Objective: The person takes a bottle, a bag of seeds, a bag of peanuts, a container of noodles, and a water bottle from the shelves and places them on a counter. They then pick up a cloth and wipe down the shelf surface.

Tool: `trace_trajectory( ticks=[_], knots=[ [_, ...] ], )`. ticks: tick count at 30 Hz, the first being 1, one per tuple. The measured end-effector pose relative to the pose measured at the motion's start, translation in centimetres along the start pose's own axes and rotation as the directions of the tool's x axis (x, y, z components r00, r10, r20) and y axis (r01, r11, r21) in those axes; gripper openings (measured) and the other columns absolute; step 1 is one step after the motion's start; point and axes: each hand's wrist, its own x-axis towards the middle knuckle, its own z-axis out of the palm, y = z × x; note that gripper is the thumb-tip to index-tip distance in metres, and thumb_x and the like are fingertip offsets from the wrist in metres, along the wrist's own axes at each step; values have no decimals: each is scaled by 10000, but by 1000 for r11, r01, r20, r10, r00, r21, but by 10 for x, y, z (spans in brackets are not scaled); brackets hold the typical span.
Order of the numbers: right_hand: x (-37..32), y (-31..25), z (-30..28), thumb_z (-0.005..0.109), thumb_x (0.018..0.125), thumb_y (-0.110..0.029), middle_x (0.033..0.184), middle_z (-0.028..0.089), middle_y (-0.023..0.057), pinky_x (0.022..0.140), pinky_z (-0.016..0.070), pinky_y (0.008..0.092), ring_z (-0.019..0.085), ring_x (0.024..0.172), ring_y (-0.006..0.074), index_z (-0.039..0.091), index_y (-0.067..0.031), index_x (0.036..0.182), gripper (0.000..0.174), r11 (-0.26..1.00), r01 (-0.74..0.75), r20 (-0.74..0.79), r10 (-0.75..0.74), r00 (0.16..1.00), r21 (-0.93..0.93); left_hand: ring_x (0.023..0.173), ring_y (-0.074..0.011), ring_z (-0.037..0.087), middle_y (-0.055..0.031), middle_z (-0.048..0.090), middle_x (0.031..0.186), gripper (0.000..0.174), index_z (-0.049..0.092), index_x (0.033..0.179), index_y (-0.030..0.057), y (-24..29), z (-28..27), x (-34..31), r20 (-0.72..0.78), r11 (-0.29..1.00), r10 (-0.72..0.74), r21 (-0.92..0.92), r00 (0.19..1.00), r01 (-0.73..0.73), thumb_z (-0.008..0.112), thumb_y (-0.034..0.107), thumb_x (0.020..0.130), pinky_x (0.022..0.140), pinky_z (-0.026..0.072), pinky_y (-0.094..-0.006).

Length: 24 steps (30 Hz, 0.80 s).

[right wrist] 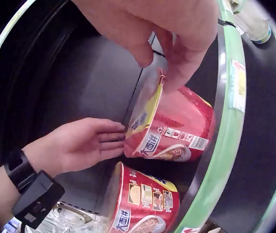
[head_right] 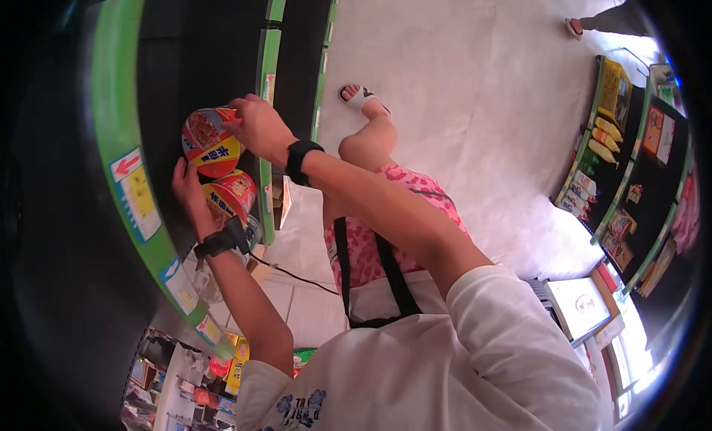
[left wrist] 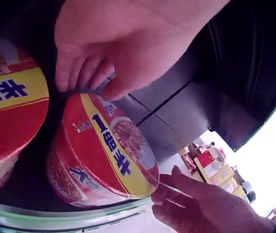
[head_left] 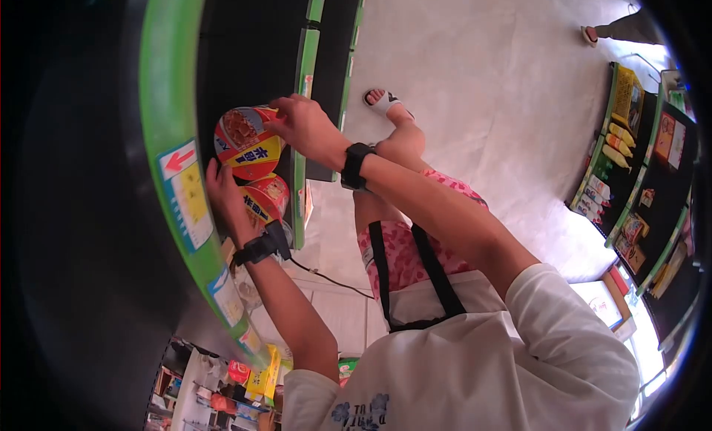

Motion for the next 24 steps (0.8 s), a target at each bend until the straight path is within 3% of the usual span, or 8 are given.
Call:
trace_trajectory(
  ticks=[1,5,10,14,16,19,24],
  knots=[
    [3,-1,1,678,848,-187,959,605,215,787,514,417,619,882,378,632,49,1052,315,1000,17,-5,-17,1000,-10,1109,-262,613,-246,593,1248,458,451,1337,-106,-20,-6,17,27,999,35,30,999,-36,530,132,953,944,469,-326],
    [8,7,11,675,842,-159,943,623,206,762,525,407,640,865,362,636,41,1021,271,996,37,-27,-39,999,-83,1038,-234,643,-214,639,1157,343,530,1264,-106,-19,2,13,-64,998,33,46,997,-30,490,23,949,893,511,-329],
    [15,9,11,663,831,-120,854,642,218,727,527,409,652,814,353,655,45,923,190,996,77,-18,-78,997,-45,1037,-226,636,-174,638,1176,329,558,1268,-57,-20,1,8,-130,998,-49,36,990,54,513,67,966,866,551,-367],
    [15,10,14,656,794,-76,834,641,228,763,518,421,631,853,381,661,46,891,157,982,172,-91,-180,980,-82,1069,-264,630,-193,609,1212,325,552,1265,-63,-24,-2,2,-112,981,-100,-178,989,79,528,48,961,914,547,-380],
    [14,7,16,658,791,-73,835,643,227,771,518,423,631,851,378,661,49,891,157,991,115,-92,-122,988,-72,1071,-277,617,-198,600,1204,336,546,1235,-103,-19,-1,-2,-109,979,-118,-180,987,97,568,47,935,920,539,-377],
    [15,7,13,662,789,-82,838,645,217,790,527,431,632,879,381,655,42,815,127,993,90,-76,-96,992,-79,1073,-265,619,-195,600,1213,333,551,1232,-99,-9,3,-7,-180,991,-95,-110,979,76,565,62,941,921,538,-365],
    [15,7,3,679,779,-81,838,651,238,776,530,427,640,851,380,670,49,833,142,997,46,-61,-50,997,-68,1066,-254,626,-197,606,1207,325,559,1229,-90,8,6,-13,-155,994,-84,-83,984,72,560,70,947,912,542,-356]
  ],
)
